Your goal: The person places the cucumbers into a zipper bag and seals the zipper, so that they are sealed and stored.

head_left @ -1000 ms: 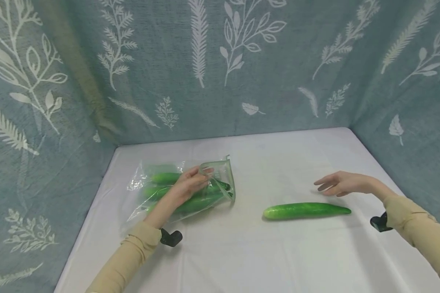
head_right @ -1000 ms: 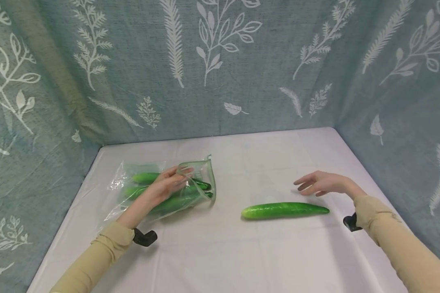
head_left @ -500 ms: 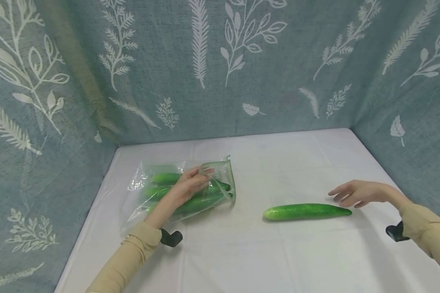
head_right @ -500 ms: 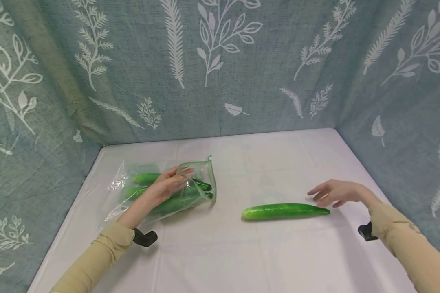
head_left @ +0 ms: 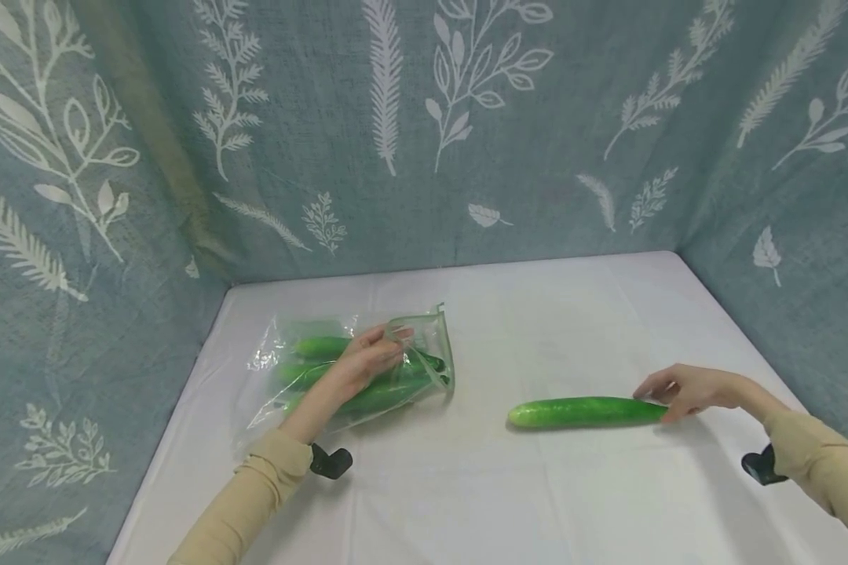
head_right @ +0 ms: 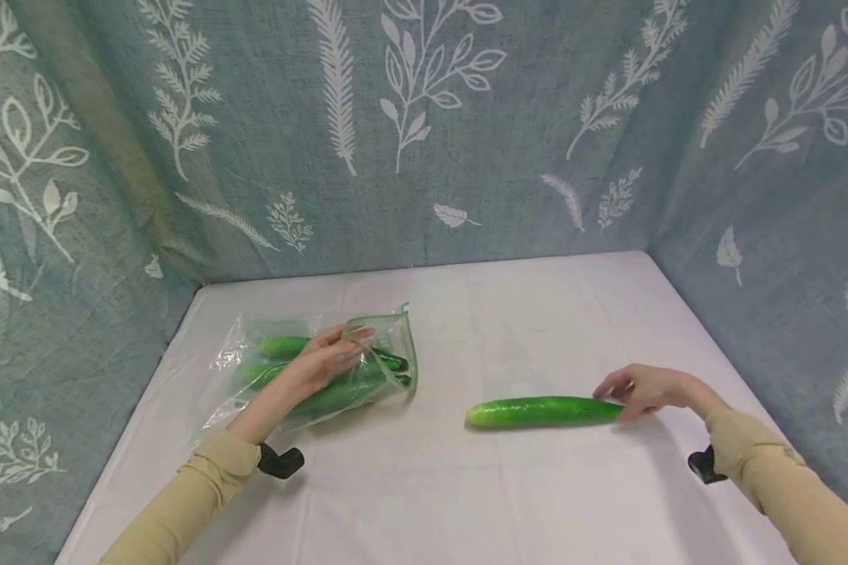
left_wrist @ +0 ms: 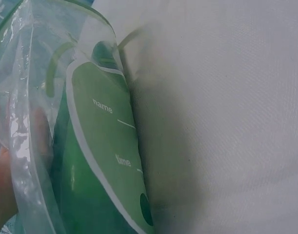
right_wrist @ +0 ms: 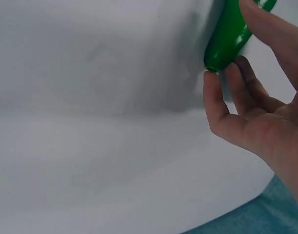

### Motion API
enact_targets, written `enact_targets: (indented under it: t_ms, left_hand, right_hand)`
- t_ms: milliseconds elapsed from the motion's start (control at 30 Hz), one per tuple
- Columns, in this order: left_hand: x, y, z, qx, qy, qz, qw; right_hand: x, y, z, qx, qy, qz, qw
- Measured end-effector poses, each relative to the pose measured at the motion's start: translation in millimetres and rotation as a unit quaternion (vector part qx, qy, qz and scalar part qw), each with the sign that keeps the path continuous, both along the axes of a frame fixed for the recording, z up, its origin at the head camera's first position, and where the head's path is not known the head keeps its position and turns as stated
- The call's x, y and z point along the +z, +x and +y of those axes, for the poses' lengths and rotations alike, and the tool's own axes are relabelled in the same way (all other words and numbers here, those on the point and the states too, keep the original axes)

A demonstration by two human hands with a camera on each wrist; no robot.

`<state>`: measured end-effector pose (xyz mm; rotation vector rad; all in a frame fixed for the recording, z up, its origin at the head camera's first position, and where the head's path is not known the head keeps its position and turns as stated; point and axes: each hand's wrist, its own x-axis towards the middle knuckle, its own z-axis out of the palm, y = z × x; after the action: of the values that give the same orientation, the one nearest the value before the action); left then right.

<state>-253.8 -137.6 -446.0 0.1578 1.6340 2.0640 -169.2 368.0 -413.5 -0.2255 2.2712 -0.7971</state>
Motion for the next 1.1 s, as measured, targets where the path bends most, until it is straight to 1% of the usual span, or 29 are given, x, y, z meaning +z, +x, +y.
enact_targets:
  t_ms: [133, 200, 267, 367, 467, 633, 733, 867, 1100]
  left_hand:
    - [-3.3, 0.9, 0.8, -0.001, -0.012, 0.005, 0.9999]
    - [-5.7, 2.1, 1.6, 0.0, -0.014, 0.004, 0.9999]
    - [-7.8, 3.1, 2.6, 0.003, -0.01, 0.0, 0.9999]
    - [-9.6, 4.0, 3.6, 0.004, 0.002, -0.002, 1.0]
    - [-9.4, 4.3, 4.0, 0.005, 0.008, -0.001, 1.0]
    - [-8.0, 4.3, 2.9, 0.004, 0.004, 0.002, 1.0]
    - [-7.0, 4.2, 2.4, 0.009, 0.005, -0.004, 0.9999]
    - [-5.4, 3.9, 1.5, 0.006, 0.004, 0.001, 1.0]
    - [-3.2, 1.1, 0.2, 0.007, 0.008, 0.005, 0.9999]
  right_hand:
    - [-9.0, 4.7, -2.1, 0.007, 0.026, 0.037, 0.9989]
    - [-13.6, 7.2, -1.3, 0.006, 0.026, 0.046, 0.9986]
    - [-17.3, 8.9, 0.9, 0.0, 0.018, 0.044, 0.9989]
    - [-18.6, 10.8, 6.2, -0.005, -0.007, 0.035, 0.9993]
    - [-17.1, 11.2, 10.7, -0.013, -0.032, 0.026, 0.9991]
    - [-15.1, 9.4, 14.6, -0.029, -0.063, 0.013, 0.9975]
    - [-15.6, 7.5, 15.8, -0.03, -0.083, 0.013, 0.996]
    - [-15.6, 4.7, 16.8, -0.038, -0.111, 0.014, 0.993]
    - [-10.4, -3.2, 15.6, -0.082, -0.158, -0.006, 0.984]
